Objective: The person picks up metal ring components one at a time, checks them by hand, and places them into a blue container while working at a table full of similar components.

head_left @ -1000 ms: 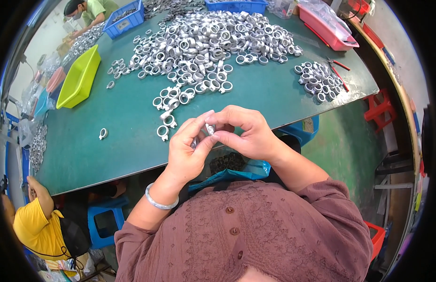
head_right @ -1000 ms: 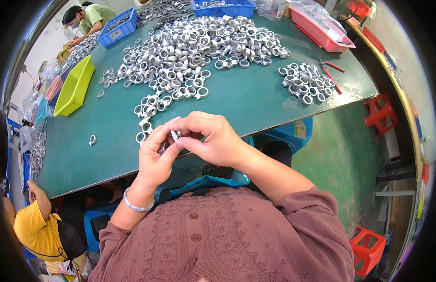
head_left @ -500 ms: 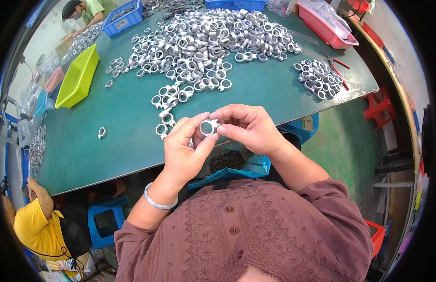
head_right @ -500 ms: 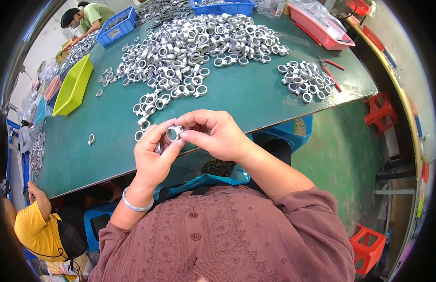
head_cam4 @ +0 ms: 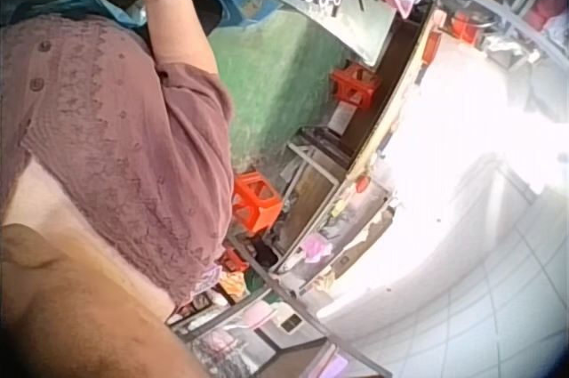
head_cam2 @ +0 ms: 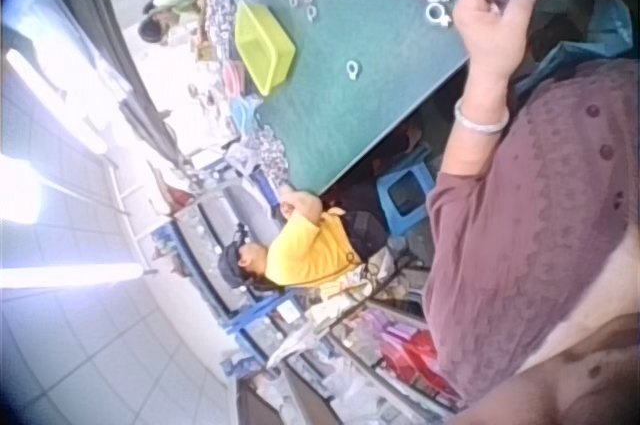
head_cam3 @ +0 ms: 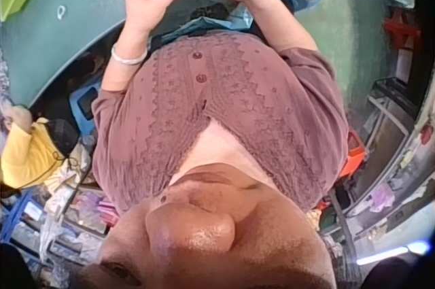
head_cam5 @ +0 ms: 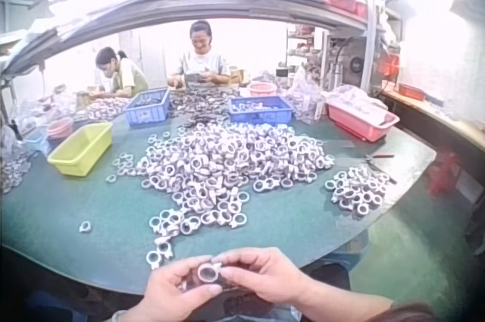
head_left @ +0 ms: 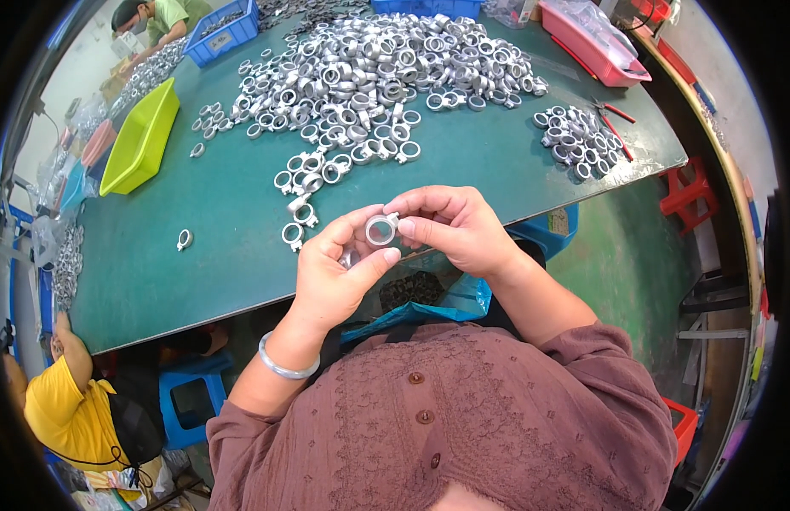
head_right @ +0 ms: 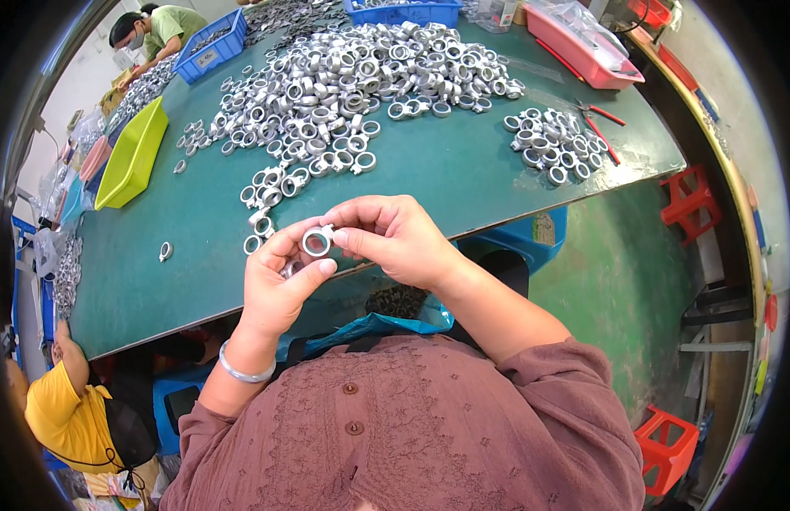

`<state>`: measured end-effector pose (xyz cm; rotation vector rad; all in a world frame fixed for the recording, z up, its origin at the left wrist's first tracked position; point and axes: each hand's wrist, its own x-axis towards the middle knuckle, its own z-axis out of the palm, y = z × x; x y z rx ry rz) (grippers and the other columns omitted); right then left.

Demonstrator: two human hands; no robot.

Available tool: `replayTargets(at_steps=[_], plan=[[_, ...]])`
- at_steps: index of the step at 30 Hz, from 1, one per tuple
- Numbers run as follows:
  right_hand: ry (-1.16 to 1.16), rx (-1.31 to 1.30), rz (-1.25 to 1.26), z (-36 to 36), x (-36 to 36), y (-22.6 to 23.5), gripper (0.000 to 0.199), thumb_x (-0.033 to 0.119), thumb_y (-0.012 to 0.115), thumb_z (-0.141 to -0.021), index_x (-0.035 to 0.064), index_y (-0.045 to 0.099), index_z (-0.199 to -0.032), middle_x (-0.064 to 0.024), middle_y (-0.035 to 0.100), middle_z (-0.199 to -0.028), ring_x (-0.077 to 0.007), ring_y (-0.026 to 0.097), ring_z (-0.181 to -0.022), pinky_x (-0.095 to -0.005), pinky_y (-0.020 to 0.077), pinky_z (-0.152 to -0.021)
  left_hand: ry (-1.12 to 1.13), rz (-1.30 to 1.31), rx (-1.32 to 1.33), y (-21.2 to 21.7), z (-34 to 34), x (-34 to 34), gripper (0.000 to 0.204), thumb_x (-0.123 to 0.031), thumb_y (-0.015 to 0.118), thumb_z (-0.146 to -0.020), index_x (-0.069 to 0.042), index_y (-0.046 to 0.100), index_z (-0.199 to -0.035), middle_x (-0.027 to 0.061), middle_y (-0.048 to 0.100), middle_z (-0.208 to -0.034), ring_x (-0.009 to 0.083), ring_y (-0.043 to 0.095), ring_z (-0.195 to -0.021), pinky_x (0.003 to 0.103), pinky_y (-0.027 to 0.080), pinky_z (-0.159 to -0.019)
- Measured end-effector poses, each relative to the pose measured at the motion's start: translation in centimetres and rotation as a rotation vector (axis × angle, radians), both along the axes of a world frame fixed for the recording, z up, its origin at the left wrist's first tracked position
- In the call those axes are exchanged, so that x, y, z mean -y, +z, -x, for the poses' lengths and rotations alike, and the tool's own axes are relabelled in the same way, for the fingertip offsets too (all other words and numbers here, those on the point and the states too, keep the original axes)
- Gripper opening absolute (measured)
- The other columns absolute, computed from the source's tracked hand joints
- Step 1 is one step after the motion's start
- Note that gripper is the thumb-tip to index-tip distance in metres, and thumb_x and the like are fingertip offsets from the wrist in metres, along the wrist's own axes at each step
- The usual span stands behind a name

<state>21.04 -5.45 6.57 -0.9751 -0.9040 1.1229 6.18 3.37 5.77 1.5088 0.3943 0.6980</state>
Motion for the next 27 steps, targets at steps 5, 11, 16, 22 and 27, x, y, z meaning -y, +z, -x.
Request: replayTargets(at_steps=[5,11,16,22,27], plan=[[-0.022,0.049,-0.019,0.0,0.0,-0.2,0.020,0.001,0.054,-0.082,-0.0025,0.057,-0.101,-0.0058,0.061,-0.091,-0.0099,0.057,-0.081,-0.0226,0.0471,-0.073,-0.243,0.489,0.066,0.6,0.5,-1.1,0.028,-0.021,0.046,-0.089,0.000,0.051,-0.108,0.0074,0.059,-0.082,0.0046,0.048,-0.055,0.015,0.036,-0.042],[-0.067,0.182,-0.146,0.3,-0.1,-0.5,0.018,0.000,0.055,-0.081,-0.0009,0.059,-0.099,-0.0034,0.060,-0.088,-0.0080,0.056,-0.079,-0.0209,0.0457,-0.069,-0.134,0.423,0.070,0.0,0.1,-0.5,0.026,-0.008,0.054,-0.083,-0.001,0.051,-0.108,0.0052,0.059,-0.082,0.0055,0.049,-0.057,0.017,0.039,-0.048],[-0.075,0.212,-0.181,0.2,-0.1,-0.6,0.016,0.000,0.056,-0.080,-0.0011,0.060,-0.095,-0.0037,0.059,-0.086,-0.0086,0.056,-0.078,-0.0210,0.0452,-0.069,-0.076,0.267,0.054,-0.3,0.2,-0.5,0.023,-0.002,0.057,-0.080,0.000,0.054,-0.103,0.0034,0.058,-0.080,0.0061,0.049,-0.059,0.017,0.040,-0.050],[-0.097,0.281,-0.141,0.4,-0.1,-0.5,0.011,0.002,0.060,-0.078,-0.0003,0.061,-0.089,-0.0041,0.059,-0.083,-0.0092,0.056,-0.076,-0.0216,0.0452,-0.068,-0.075,0.107,0.006,-0.5,0.4,-0.1,0.025,-0.003,0.058,-0.080,-0.001,0.057,-0.104,0.0014,0.057,-0.078,0.0045,0.049,-0.060,0.016,0.040,-0.051],[-0.126,0.513,-0.227,-0.2,-0.1,-0.3,0.013,0.000,0.060,-0.076,0.0002,0.061,-0.089,-0.0037,0.058,-0.082,-0.0089,0.055,-0.075,-0.0220,0.0451,-0.067,-0.126,0.148,0.017,-0.3,0.6,-0.2,0.032,-0.002,0.059,-0.079,-0.001,0.054,-0.110,0.0031,0.057,-0.085,0.0045,0.050,-0.066,0.016,0.040,-0.054]])
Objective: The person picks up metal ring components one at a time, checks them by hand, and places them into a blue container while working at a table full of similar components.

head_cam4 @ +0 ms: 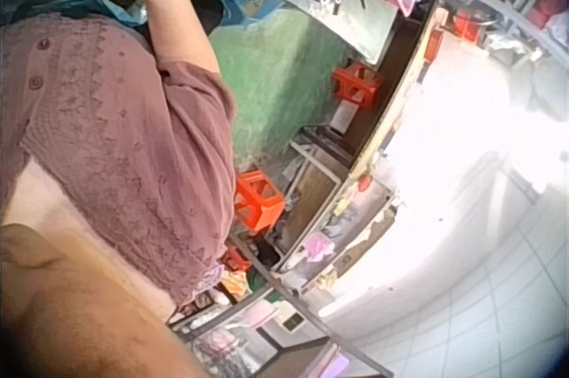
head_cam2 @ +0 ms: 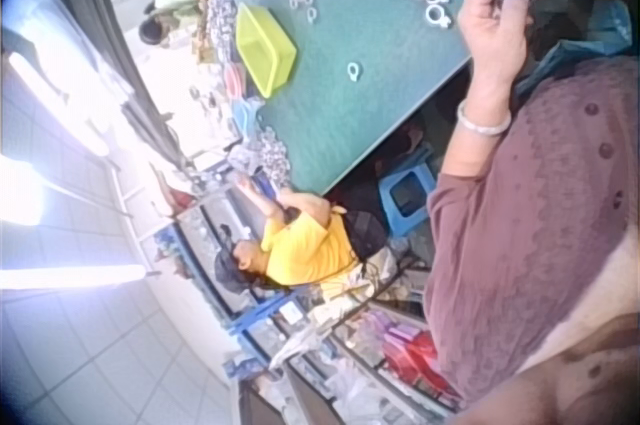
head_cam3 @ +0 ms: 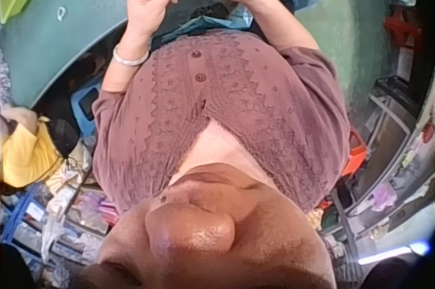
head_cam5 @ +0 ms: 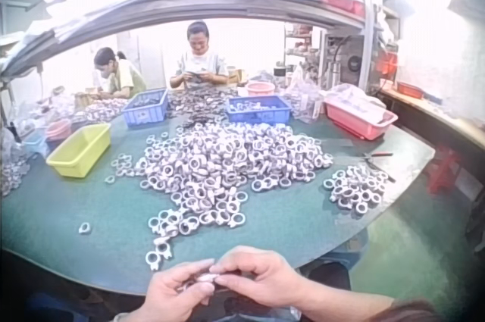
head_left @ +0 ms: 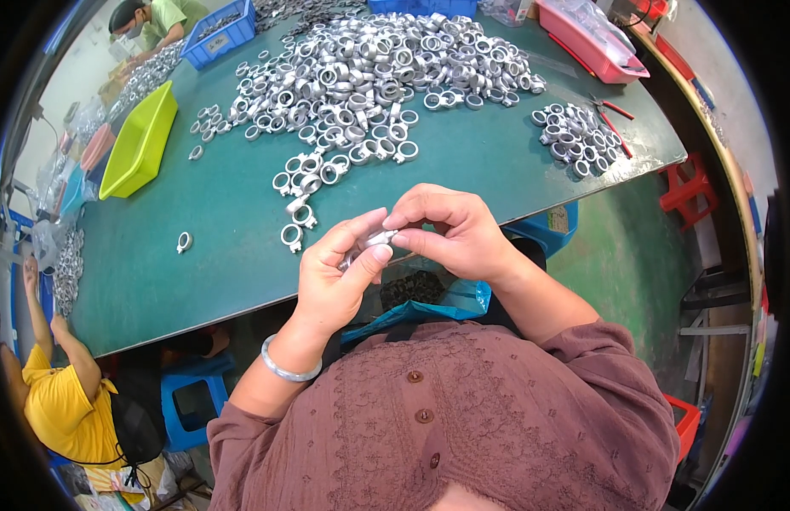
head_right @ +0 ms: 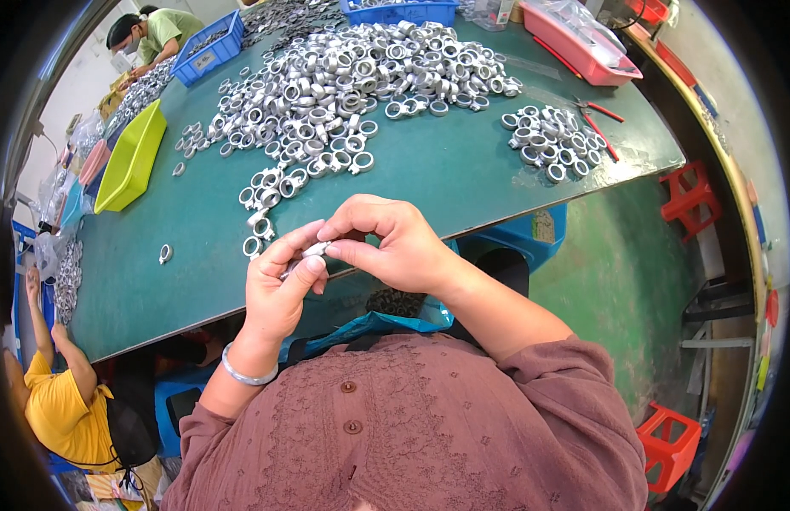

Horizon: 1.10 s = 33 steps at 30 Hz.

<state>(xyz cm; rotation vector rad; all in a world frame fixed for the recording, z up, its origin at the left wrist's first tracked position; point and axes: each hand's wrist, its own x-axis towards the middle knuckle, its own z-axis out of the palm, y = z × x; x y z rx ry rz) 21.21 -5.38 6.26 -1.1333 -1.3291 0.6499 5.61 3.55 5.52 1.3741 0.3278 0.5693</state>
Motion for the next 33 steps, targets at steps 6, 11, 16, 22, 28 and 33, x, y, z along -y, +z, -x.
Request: replayTargets(at_steps=[6,11,16,22,28,33], plan=[[0.089,-0.345,0.049,0.6,0.0,-0.2,0.036,-0.007,0.056,-0.076,0.0011,0.050,-0.110,-0.0036,0.055,-0.086,-0.0090,0.053,-0.078,-0.0224,0.0448,-0.070,0.116,-0.203,0.136,-0.3,-0.5,0.3,0.059,0.007,0.062,-0.070,-0.001,0.039,-0.124,0.0066,0.053,-0.096,0.0074,0.050,-0.078,0.019,0.045,-0.067],[0.112,-0.365,0.041,0.6,0.0,-0.3,0.042,-0.009,0.054,-0.076,0.0014,0.046,-0.115,-0.0039,0.054,-0.087,-0.0093,0.053,-0.080,-0.0231,0.0447,-0.074,0.145,-0.327,0.118,-0.4,-0.4,0.1,0.061,0.009,0.062,-0.068,-0.002,0.039,-0.124,0.0057,0.053,-0.092,0.0070,0.050,-0.076,0.019,0.044,-0.065],[0.110,-0.351,0.057,0.5,0.0,-0.6,0.041,-0.009,0.054,-0.076,0.0016,0.046,-0.115,-0.0039,0.054,-0.088,-0.0096,0.053,-0.081,-0.0237,0.0449,-0.074,0.162,-0.355,0.106,-0.3,-0.5,0.2,0.063,0.009,0.064,-0.067,-0.002,0.039,-0.124,0.0049,0.053,-0.089,0.0064,0.050,-0.074,0.018,0.043,-0.064],[-0.335,0.244,0.074,-1.5,-0.8,-0.9,0.037,-0.001,0.061,-0.070,0.0038,0.054,-0.106,-0.0075,0.057,-0.085,-0.0135,0.054,-0.068,-0.0246,0.0451,-0.059,0.188,-0.371,0.066,-0.7,-0.4,0.0,0.062,0.009,0.064,-0.067,-0.001,0.040,-0.123,0.0037,0.051,-0.088,0.0056,0.048,-0.072,0.017,0.042,-0.062],[-0.554,0.883,0.146,-4.3,-2.9,-0.9,0.024,0.007,0.060,-0.071,0.0075,0.058,-0.095,-0.0104,0.052,-0.085,-0.0287,0.052,-0.085,-0.0377,0.0432,-0.072,0.178,-0.352,-0.058,-0.8,-0.2,-0.6,0.050,0.005,0.061,-0.071,0.001,0.045,-0.118,0.0036,0.051,-0.087,0.0065,0.048,-0.069,0.018,0.041,-0.059],[-0.487,0.872,0.208,-4.9,-3.2,-0.7,0.017,0.008,0.059,-0.072,0.0078,0.060,-0.089,-0.0098,0.052,-0.080,-0.0272,0.053,-0.080,-0.0358,0.0440,-0.070,-0.044,0.512,0.031,0.4,0.2,-1.1,0.022,-0.003,0.050,-0.080,-0.002,0.052,-0.102,0.0075,0.056,-0.093,0.0127,0.057,-0.072,0.022,0.046,-0.056]])
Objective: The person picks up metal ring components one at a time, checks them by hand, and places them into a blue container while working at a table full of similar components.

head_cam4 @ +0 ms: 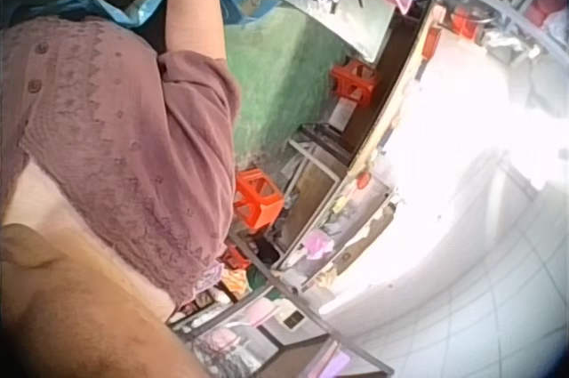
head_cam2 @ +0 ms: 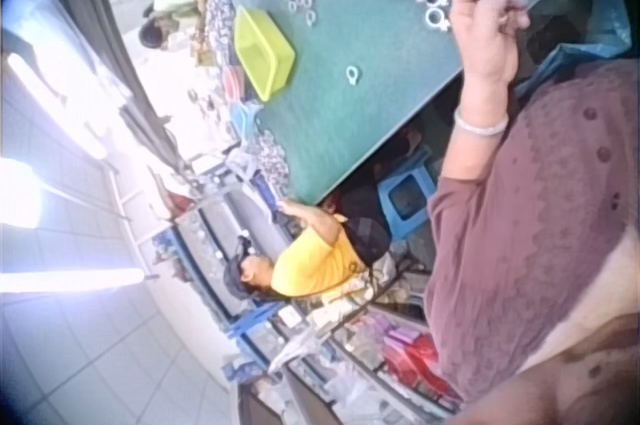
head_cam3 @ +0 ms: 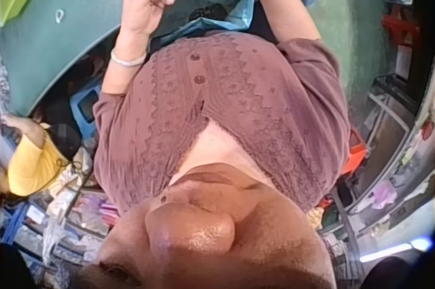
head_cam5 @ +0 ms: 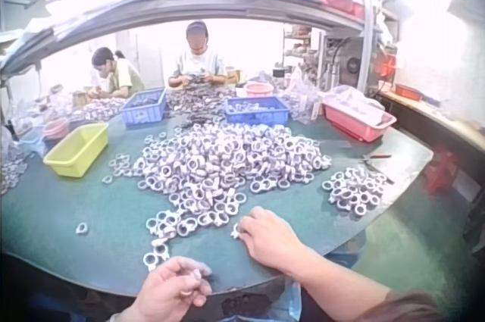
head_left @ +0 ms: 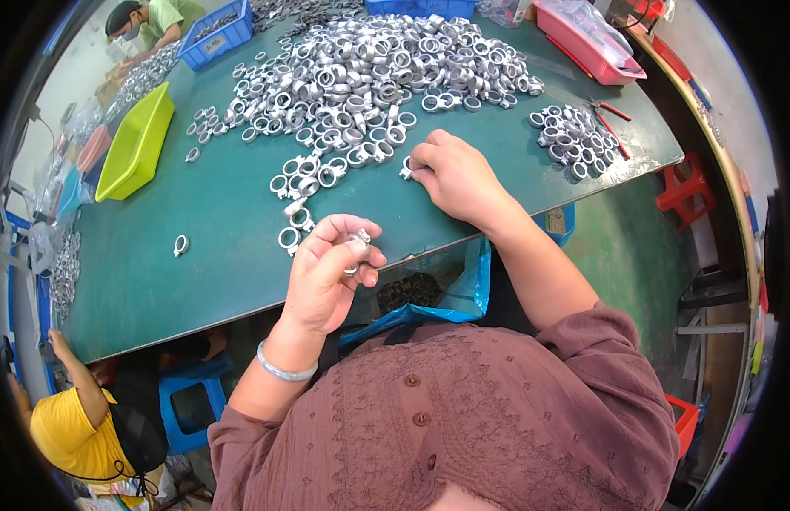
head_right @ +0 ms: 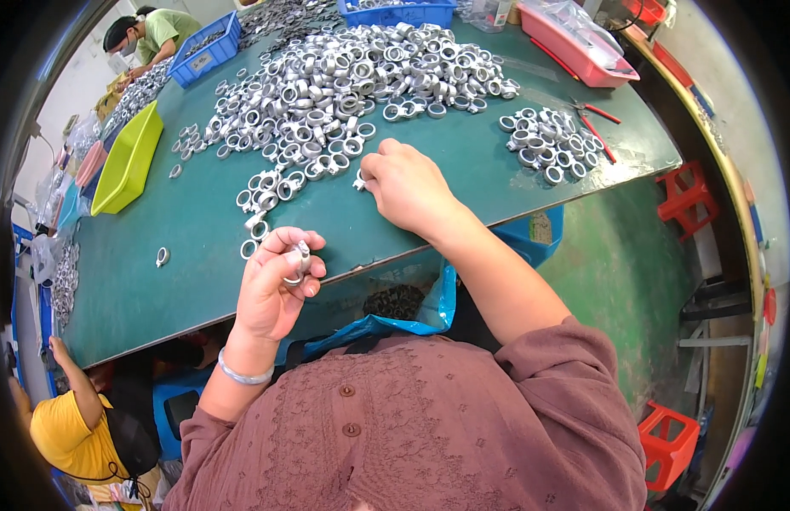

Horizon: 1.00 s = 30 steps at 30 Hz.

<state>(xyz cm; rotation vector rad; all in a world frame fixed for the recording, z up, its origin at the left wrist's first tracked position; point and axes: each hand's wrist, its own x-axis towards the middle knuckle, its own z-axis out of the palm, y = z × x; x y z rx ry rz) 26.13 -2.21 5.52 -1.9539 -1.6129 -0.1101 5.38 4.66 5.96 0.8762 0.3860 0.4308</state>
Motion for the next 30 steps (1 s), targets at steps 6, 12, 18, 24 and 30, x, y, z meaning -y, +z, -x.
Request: replayTargets(at_steps=[6,12,18,24,30], plan=[[0.219,-0.914,-0.046,2.0,1.5,1.1,0.010,0.006,0.059,-0.078,0.0019,0.058,-0.087,0.0022,0.055,-0.074,-0.0047,0.048,-0.065,-0.0200,0.0394,-0.058,0.047,0.045,-0.006,0.4,-0.6,0.3,0.024,-0.011,0.050,-0.084,-0.002,0.050,-0.107,0.0093,0.058,-0.091,0.0163,0.058,-0.071,0.022,0.046,-0.052],[0.422,-1.303,-0.109,5.1,2.6,1.3,0.008,0.003,0.055,-0.082,-0.0018,0.057,-0.089,-0.0023,0.059,-0.079,-0.0062,0.053,-0.073,-0.0203,0.0445,-0.067,0.054,-0.052,-0.071,0.4,-1.2,0.7,0.033,-0.016,0.056,-0.084,-0.004,0.050,-0.114,0.0042,0.058,-0.089,0.0094,0.055,-0.069,0.019,0.044,-0.054],[0.439,-1.316,-0.146,5.9,2.9,0.9,0.008,0.002,0.054,-0.082,-0.0033,0.056,-0.088,-0.0043,0.059,-0.081,-0.0082,0.055,-0.071,-0.0223,0.0461,-0.066,0.070,-0.084,-0.086,0.1,-1.2,0.7,0.026,-0.016,0.055,-0.085,-0.004,0.055,-0.108,0.0022,0.059,-0.086,0.0073,0.052,-0.065,0.018,0.042,-0.052],[0.409,-1.209,-0.212,6.2,3.0,0.8,0.005,0.001,0.055,-0.081,-0.0023,0.055,-0.086,-0.0052,0.058,-0.081,-0.0089,0.056,-0.070,-0.0221,0.0467,-0.064,0.044,-0.074,-0.075,0.1,-1.1,0.8,0.028,-0.017,0.054,-0.086,-0.004,0.055,-0.110,0.0019,0.059,-0.087,0.0079,0.052,-0.065,0.018,0.041,-0.051],[0.376,-0.881,-0.242,6.1,3.2,1.2,0.005,0.000,0.057,-0.079,-0.0016,0.056,-0.083,-0.0068,0.055,-0.080,-0.0109,0.058,-0.067,-0.0223,0.0471,-0.060,0.008,-0.064,-0.038,0.3,-1.0,0.8,0.030,-0.018,0.053,-0.086,-0.004,0.053,-0.113,0.0014,0.058,-0.086,0.0082,0.052,-0.066,0.018,0.041,-0.052]])
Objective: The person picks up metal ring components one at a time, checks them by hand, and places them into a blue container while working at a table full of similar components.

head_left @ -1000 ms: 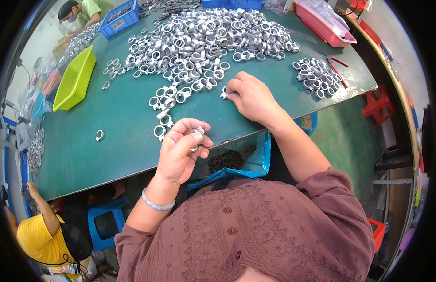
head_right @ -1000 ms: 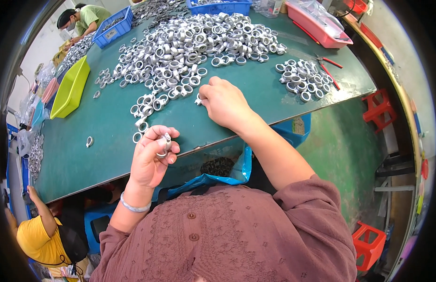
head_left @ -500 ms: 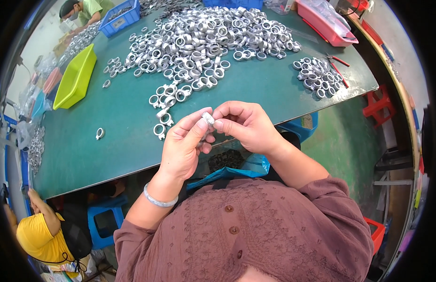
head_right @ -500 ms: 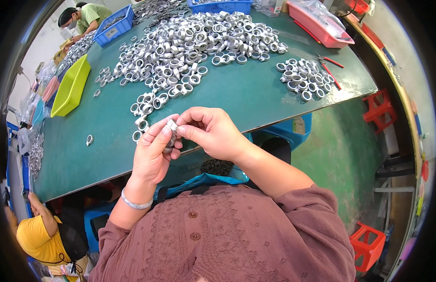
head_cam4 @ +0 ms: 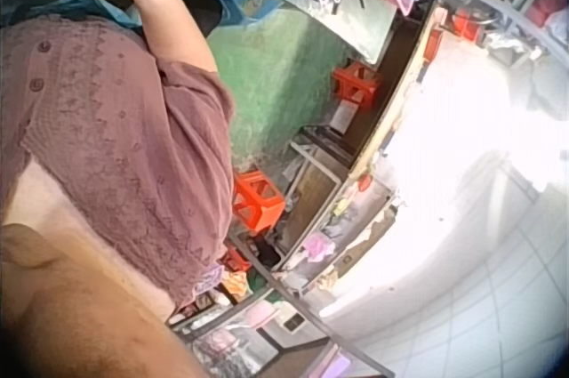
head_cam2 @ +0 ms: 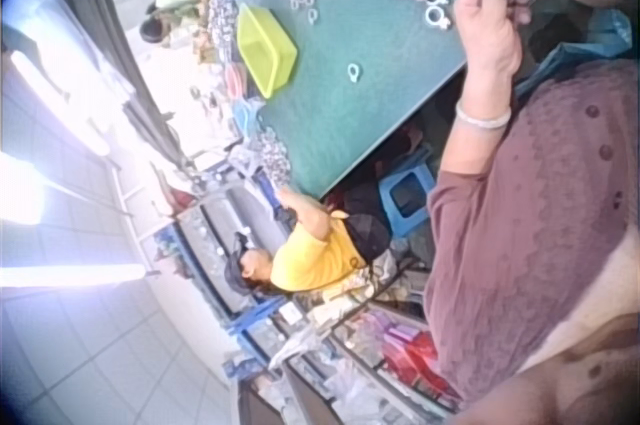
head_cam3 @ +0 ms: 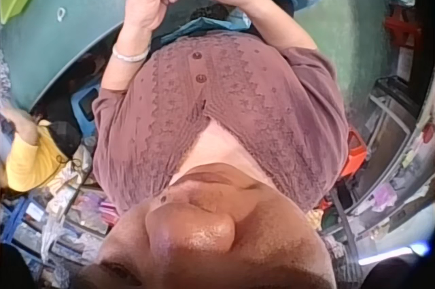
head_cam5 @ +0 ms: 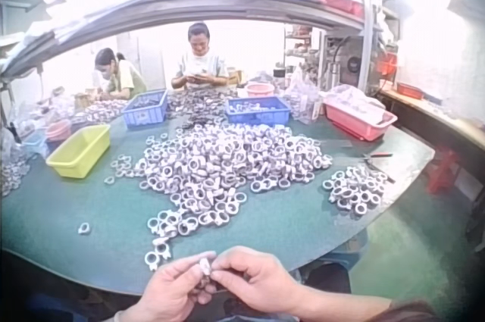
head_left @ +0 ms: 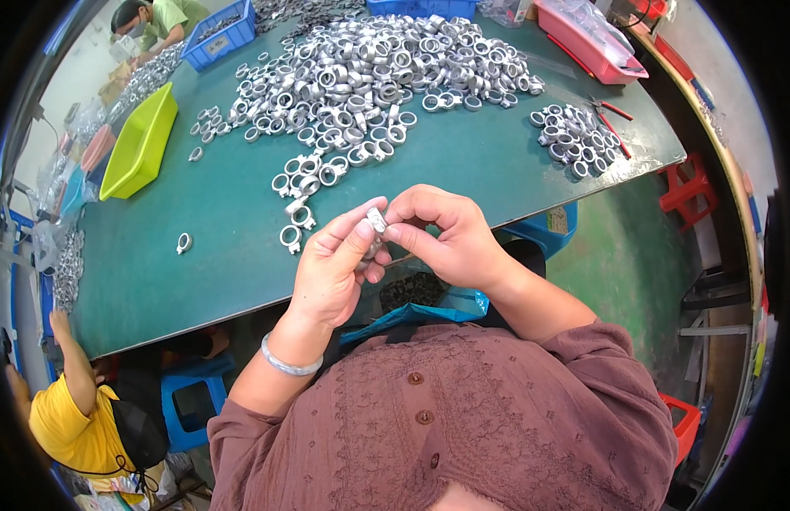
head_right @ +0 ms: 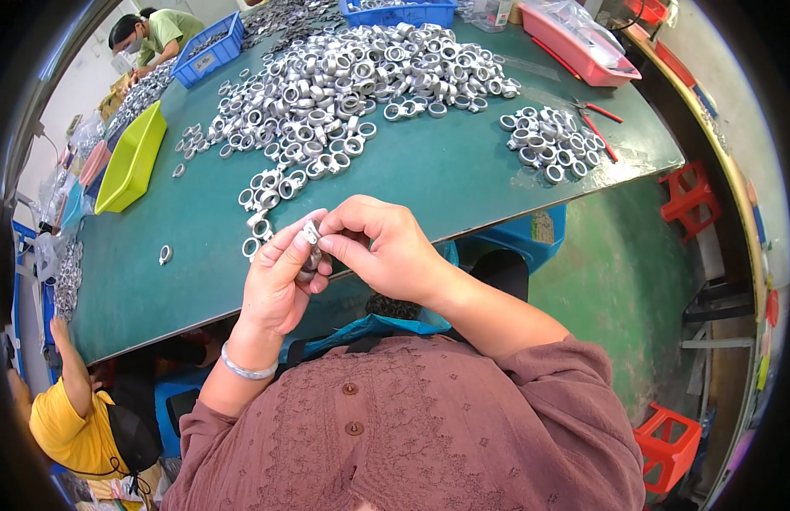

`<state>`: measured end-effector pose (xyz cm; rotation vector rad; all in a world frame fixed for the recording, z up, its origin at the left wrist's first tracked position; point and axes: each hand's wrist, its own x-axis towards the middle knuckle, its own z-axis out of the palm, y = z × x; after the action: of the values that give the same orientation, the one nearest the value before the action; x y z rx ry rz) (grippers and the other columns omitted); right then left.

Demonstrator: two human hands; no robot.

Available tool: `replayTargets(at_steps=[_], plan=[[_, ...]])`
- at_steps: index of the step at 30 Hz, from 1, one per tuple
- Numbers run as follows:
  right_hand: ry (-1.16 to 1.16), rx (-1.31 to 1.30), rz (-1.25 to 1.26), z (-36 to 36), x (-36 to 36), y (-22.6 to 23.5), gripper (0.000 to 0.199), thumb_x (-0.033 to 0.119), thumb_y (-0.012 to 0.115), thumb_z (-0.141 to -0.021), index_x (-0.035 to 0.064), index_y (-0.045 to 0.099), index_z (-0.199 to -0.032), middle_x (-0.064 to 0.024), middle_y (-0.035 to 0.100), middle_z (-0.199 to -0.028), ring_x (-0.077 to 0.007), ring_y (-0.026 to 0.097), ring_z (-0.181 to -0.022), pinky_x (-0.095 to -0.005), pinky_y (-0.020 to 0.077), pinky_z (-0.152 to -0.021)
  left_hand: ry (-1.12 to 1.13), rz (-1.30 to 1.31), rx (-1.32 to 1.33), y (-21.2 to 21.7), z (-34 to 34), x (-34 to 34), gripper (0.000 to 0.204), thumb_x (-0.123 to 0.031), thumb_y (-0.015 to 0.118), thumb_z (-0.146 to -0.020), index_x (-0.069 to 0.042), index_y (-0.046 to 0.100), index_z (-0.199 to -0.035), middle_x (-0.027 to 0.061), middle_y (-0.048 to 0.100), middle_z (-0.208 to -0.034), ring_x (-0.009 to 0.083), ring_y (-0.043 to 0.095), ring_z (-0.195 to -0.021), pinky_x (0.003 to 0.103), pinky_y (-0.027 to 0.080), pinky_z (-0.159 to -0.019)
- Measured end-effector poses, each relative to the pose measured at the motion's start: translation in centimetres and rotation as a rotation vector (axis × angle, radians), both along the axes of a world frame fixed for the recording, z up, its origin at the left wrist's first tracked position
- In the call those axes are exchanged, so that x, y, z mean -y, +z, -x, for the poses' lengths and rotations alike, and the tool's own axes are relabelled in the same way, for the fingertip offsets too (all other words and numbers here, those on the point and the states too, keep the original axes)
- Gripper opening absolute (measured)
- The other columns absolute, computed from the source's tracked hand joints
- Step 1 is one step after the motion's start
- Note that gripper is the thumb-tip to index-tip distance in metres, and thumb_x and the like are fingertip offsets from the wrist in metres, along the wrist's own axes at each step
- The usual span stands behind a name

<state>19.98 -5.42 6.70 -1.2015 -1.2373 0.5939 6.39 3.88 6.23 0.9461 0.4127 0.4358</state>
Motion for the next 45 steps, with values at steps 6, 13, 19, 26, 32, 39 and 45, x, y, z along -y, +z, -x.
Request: replayTargets(at_steps=[6,13,19,26,32,39,45], plan=[[-0.030,0.077,-0.020,0.0,0.0,0.0,0.006,0.000,0.058,-0.078,-0.0016,0.056,-0.083,-0.0069,0.056,-0.078,-0.0111,0.058,-0.067,-0.0226,0.0470,-0.059,-0.007,0.046,-0.008,0.0,0.0,-0.1,0.028,-0.018,0.052,-0.087,-0.003,0.053,-0.111,0.0019,0.058,-0.086,0.0081,0.052,-0.064,0.018,0.041,-0.051],[0.020,-0.120,0.034,0.2,0.1,0.1,0.018,-0.001,0.056,-0.079,-0.0007,0.054,-0.097,-0.0064,0.059,-0.085,-0.0085,0.056,-0.073,-0.0220,0.0463,-0.065,0.040,0.031,-0.024,-0.2,0.2,-0.2,0.016,-0.020,0.055,-0.085,-0.006,0.058,-0.093,0.0012,0.058,-0.075,0.0061,0.052,-0.058,0.016,0.039,-0.048],[0.117,-0.257,0.067,-0.4,0.3,-0.3,0.025,-0.002,0.052,-0.082,-0.0023,0.052,-0.106,-0.0053,0.058,-0.093,-0.0088,0.055,-0.084,-0.0226,0.0452,-0.074,0.049,0.018,-0.056,0.1,0.4,-0.1,0.017,-0.022,0.055,-0.085,-0.006,0.058,-0.091,0.0021,0.058,-0.072,0.0067,0.052,-0.056,0.016,0.038,-0.045],[0.148,-0.335,0.103,-0.7,0.4,-0.3,0.025,-0.002,0.050,-0.083,-0.0034,0.052,-0.107,-0.0067,0.058,-0.096,-0.0108,0.056,-0.087,-0.0239,0.0453,-0.078,0.015,0.052,-0.039,0.5,0.5,0.0,0.018,-0.021,0.051,-0.087,-0.004,0.057,-0.090,0.0035,0.058,-0.073,0.0079,0.053,-0.056,0.016,0.039,-0.044],[0.137,-0.374,0.114,-0.5,0.5,0.0,0.023,0.000,0.051,-0.083,-0.0035,0.052,-0.106,-0.0066,0.059,-0.095,-0.0106,0.056,-0.085,-0.0236,0.0462,-0.076,0.005,0.056,-0.030,0.5,0.6,0.1,0.017,-0.020,0.050,-0.087,-0.005,0.056,-0.092,0.0040,0.057,-0.074,0.0080,0.053,-0.057,0.017,0.039,-0.045],[0.146,-0.378,0.098,-0.8,0.5,-0.4,0.018,-0.001,0.053,-0.082,-0.0023,0.056,-0.100,-0.0055,0.058,-0.094,-0.0105,0.056,-0.084,-0.0225,0.0457,-0.074,0.019,0.058,-0.028,0.2,0.6,0.2,0.013,-0.016,0.055,-0.085,-0.005,0.056,-0.091,0.0037,0.059,-0.076,0.0076,0.053,-0.059,0.017,0.041,-0.047],[0.140,-0.233,-0.023,-1.0,0.6,-0.6,0.017,-0.006,0.056,-0.078,-0.0008,0.060,-0.094,-0.0051,0.056,-0.093,-0.0103,0.054,-0.083,-0.0214,0.0432,-0.072,0.054,-0.051,0.011,-0.6,0.5,0.2,0.017,-0.006,0.062,-0.077,-0.004,0.055,-0.092,0.0047,0.059,-0.079,0.0084,0.053,-0.061,0.019,0.042,-0.051]])
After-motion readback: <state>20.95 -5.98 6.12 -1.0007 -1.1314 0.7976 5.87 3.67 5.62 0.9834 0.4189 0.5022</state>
